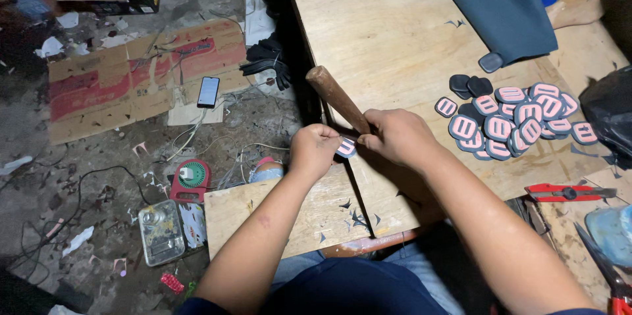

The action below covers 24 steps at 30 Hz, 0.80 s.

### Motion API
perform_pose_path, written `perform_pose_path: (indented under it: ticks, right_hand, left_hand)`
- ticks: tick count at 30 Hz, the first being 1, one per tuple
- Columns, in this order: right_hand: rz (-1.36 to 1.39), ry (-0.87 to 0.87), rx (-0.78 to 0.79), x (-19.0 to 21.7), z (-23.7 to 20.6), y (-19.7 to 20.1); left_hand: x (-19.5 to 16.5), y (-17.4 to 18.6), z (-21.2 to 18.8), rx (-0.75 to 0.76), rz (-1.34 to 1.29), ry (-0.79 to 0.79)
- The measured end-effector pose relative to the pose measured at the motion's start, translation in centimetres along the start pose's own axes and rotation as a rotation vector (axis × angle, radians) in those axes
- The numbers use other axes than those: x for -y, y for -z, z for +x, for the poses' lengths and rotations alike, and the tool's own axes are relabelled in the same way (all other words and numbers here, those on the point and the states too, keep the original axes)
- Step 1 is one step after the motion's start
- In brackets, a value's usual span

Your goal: The person uses a hammer to strike small rectangular rubber pieces placed on a wooden board, shaping or flattening them. The person repeatedly picks up a piece, positions it, strikes it, and sets it aside.

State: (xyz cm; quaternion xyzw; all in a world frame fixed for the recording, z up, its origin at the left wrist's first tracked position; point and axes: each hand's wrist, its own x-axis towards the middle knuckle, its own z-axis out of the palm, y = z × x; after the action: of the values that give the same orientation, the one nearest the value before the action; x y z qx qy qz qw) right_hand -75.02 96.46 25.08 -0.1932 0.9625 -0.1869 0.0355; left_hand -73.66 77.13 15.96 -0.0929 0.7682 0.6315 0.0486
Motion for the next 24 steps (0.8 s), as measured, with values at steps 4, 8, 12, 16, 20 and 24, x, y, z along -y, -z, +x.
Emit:
perform_pose_path:
  ticks: [4, 8, 12, 16, 20, 24]
  right_hand:
    - [-0.030, 0.022, 0.040, -0.4, 0.2, 0.5]
    - [0.031, -0.028, 0.009, -0.3, 0.8, 0.1]
    - [0.083, -0.015, -0.003, -0.5, 0.5, -0.4]
    - [0.074, 0.001, 0.036, -1.2, -0.1, 0.0]
    - [0.052, -0.036, 0.026, -1.2, 0.5, -0.2]
    - [0.131, -0.026, 0.003, -1.0, 0.3, -0.7]
  left_hand:
    - [0.4, 0.1, 0.7, 0.029, -0.075, 0.002]
    - [0.8, -0.1, 1.0, 0.085, -0.104, 0.046]
    - [1.1, -0.3, 0.7, 0.040, -0.031, -0.073]
    - [1.4, -0.4, 0.9, 0.034, -0.128, 0.017]
    - [1.1, -0.6, 1.6, 0.061, -0.142, 0.069]
    - [1.0, -0.4, 1.0, 0.057, -0.079, 0.081]
